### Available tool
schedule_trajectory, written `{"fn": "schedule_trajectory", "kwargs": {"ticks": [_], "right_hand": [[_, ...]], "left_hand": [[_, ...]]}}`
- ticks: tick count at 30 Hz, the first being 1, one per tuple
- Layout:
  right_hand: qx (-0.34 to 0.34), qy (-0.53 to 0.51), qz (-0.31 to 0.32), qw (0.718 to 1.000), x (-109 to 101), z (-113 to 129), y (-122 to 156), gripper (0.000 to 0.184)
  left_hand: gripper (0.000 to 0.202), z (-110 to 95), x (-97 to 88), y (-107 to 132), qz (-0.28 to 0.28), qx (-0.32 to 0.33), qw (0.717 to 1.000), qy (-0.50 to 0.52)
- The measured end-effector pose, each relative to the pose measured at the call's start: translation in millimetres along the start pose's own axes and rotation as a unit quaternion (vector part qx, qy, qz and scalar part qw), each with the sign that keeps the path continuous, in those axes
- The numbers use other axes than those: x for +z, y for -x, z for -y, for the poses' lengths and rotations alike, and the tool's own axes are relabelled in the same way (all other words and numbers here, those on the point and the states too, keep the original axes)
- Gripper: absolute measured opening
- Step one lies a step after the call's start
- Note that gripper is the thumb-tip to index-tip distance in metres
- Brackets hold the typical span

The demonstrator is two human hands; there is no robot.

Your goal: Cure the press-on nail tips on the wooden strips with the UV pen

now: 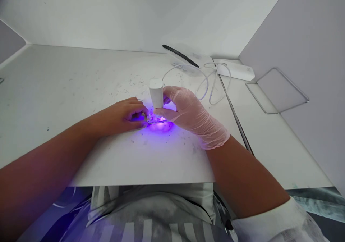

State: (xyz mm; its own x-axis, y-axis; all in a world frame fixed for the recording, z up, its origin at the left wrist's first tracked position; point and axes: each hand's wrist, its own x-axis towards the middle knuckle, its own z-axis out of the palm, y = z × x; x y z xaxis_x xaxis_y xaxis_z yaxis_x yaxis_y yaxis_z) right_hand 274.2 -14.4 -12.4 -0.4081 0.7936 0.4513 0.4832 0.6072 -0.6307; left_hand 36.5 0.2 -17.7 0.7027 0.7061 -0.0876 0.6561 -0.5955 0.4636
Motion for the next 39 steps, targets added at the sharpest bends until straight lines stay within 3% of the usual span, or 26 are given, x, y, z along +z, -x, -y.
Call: {"fn": "schedule_trajectory", "kwargs": {"ticks": [39], "right_hand": [[0.004, -0.010, 0.006, 1.000, -0.6, -0.1, 0.1, 0.009]], "left_hand": [[0.019, 0.2, 0.1, -0.2, 0.000, 0.003, 1.000, 0.000]]}}
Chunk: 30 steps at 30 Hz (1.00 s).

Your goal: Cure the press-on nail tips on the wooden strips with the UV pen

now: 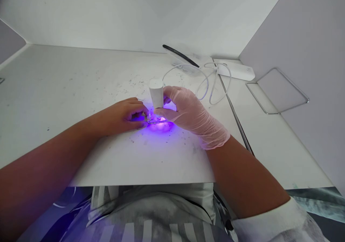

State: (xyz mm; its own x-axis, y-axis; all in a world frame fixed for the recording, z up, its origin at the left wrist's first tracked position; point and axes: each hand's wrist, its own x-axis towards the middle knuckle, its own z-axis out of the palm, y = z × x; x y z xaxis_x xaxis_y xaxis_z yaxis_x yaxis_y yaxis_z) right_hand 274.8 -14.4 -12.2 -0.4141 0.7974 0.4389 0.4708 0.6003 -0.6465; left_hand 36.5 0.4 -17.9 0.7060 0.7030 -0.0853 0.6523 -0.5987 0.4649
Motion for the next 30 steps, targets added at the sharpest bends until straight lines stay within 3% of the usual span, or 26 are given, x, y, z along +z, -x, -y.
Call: {"fn": "schedule_trajectory", "kwargs": {"ticks": [30], "right_hand": [[-0.001, 0.007, 0.002, 1.000, 0.0, 0.8, 0.0, 0.009]], "left_hand": [[0.019, -0.1, -0.7, 0.4, 0.000, 0.004, 1.000, -0.004]]}}
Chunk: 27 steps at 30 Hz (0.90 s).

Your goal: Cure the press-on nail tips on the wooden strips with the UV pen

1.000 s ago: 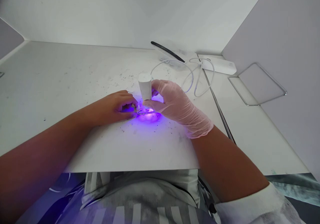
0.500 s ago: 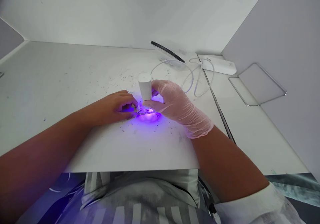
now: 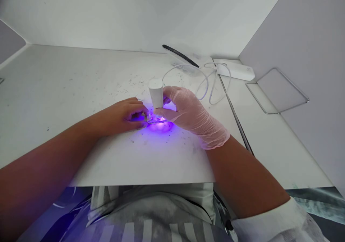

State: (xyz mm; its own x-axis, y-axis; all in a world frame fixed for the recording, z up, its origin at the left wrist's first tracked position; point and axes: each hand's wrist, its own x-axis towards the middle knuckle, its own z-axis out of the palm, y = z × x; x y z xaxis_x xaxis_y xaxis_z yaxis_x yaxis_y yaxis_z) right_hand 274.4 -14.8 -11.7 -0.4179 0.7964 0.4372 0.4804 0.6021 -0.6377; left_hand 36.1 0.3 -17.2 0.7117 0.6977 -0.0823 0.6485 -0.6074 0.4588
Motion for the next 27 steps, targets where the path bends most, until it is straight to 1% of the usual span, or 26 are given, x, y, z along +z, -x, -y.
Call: {"fn": "schedule_trajectory", "kwargs": {"ticks": [12, 27], "right_hand": [[0.000, 0.001, -0.009, 1.000, 0.8, -0.7, 0.0, 0.008], [-0.009, 0.003, -0.005, 1.000, 0.4, -4.4, 1.5, 0.011]], "left_hand": [[0.019, 1.0, 0.6, -0.3, -0.001, -0.002, 1.000, 0.005], [0.018, 2.0, 1.5, 0.0, -0.002, -0.004, 1.000, 0.005]]}}
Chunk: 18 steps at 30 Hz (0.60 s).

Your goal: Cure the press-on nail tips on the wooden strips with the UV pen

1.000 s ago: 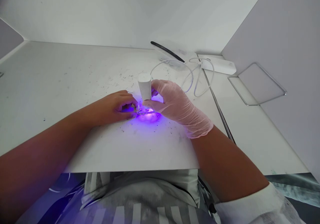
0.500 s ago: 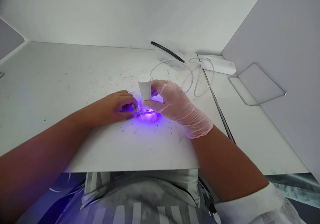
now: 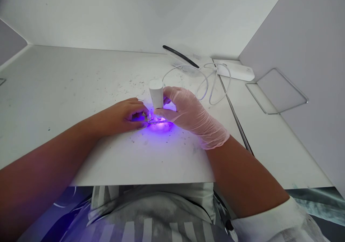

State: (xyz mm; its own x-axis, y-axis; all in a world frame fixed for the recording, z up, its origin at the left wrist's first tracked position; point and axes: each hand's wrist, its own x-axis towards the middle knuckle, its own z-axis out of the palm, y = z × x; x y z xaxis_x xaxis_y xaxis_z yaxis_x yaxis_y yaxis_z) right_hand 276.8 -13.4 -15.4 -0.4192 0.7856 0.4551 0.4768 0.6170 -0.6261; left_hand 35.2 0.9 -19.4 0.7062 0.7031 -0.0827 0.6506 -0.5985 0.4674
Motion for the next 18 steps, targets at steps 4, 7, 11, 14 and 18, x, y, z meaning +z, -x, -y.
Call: {"fn": "schedule_trajectory", "kwargs": {"ticks": [4, 7, 11, 14, 18], "right_hand": [[-0.003, 0.008, 0.001, 1.000, -0.1, 0.1, -0.7, 0.010], [-0.004, 0.005, -0.001, 1.000, 0.1, 0.8, -1.1, 0.010], [-0.003, 0.003, -0.001, 1.000, 0.4, 0.8, -0.9, 0.010], [-0.002, 0.004, -0.001, 1.000, 0.2, 0.7, -0.9, 0.009], [0.002, 0.001, 0.001, 1.000, -0.2, 2.0, -1.4, 0.008]], "left_hand": [[0.018, 0.2, 0.9, -0.8, -0.002, 0.002, 1.000, -0.004], [0.019, -0.2, 0.7, -1.4, 0.000, 0.003, 1.000, -0.003], [0.019, -0.9, -1.1, -0.7, 0.001, 0.000, 1.000, -0.005], [0.018, -1.0, -1.5, 0.1, -0.001, -0.003, 1.000, -0.005], [0.018, -1.2, -0.7, 0.0, -0.001, 0.003, 1.000, -0.006]]}}
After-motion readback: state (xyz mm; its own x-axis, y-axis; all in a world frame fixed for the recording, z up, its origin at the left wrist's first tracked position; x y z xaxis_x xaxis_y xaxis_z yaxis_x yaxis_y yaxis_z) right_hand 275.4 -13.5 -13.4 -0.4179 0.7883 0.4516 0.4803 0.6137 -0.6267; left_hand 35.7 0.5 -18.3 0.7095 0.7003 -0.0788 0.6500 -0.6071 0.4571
